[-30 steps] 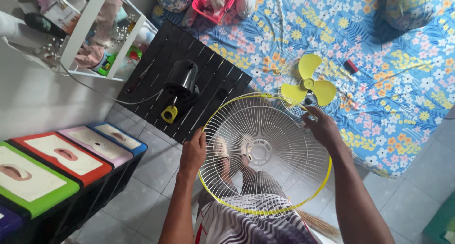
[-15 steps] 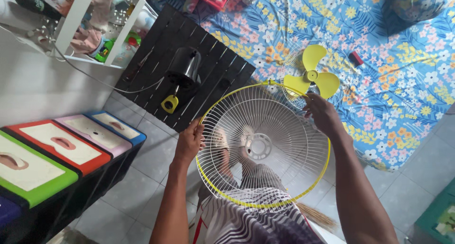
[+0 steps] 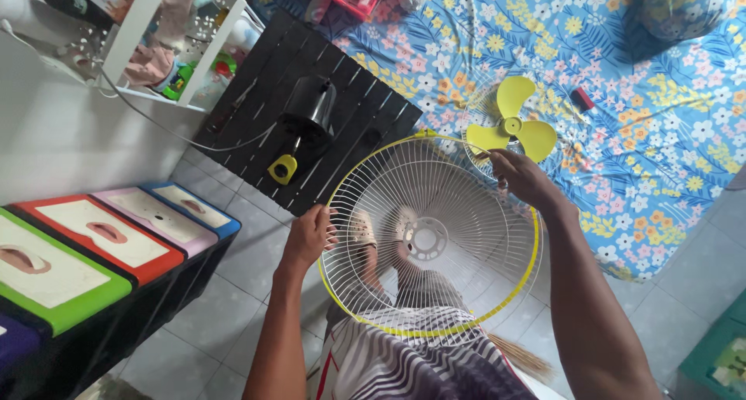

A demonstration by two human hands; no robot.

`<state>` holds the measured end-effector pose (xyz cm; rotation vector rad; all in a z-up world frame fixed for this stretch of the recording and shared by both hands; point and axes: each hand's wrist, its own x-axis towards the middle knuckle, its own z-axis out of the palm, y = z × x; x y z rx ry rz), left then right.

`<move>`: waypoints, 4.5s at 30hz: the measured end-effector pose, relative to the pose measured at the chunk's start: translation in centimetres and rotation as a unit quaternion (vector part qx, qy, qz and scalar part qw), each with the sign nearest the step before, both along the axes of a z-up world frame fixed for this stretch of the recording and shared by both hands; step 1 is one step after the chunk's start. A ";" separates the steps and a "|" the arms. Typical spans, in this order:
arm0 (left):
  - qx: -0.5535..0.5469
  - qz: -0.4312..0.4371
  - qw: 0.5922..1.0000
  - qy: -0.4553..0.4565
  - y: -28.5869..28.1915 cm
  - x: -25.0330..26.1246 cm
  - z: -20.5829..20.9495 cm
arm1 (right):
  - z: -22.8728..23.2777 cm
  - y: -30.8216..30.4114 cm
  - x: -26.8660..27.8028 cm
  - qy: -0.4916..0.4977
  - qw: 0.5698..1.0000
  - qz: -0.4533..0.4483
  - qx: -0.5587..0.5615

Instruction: The person assembles a small electric fan by attaching the front wire cage to the motor base, then placing the fan blade onto the motor shaft. The person handles the fan cage, motor base, and blade by hand.

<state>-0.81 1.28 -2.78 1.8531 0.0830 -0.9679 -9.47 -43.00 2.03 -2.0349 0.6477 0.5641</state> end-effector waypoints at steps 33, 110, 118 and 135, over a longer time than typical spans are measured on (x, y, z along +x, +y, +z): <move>-0.018 -0.067 0.994 -0.082 -3.7 1.2 1.1 | 2.8 -1.8 -3.5 -0.002 0.994 -0.080 0.075; -0.041 -0.078 0.996 0.004 -1.7 2.3 1.6 | -0.1 2.4 -4.8 -0.068 0.981 -0.178 -0.029; -0.013 -0.085 0.996 0.018 -1.4 2.1 1.9 | -0.6 2.5 -4.7 -0.038 0.985 -0.163 -0.035; 0.042 -0.039 0.996 -0.074 -1.3 0.9 2.4 | -0.8 2.4 -5.3 -0.017 0.982 -0.185 -0.029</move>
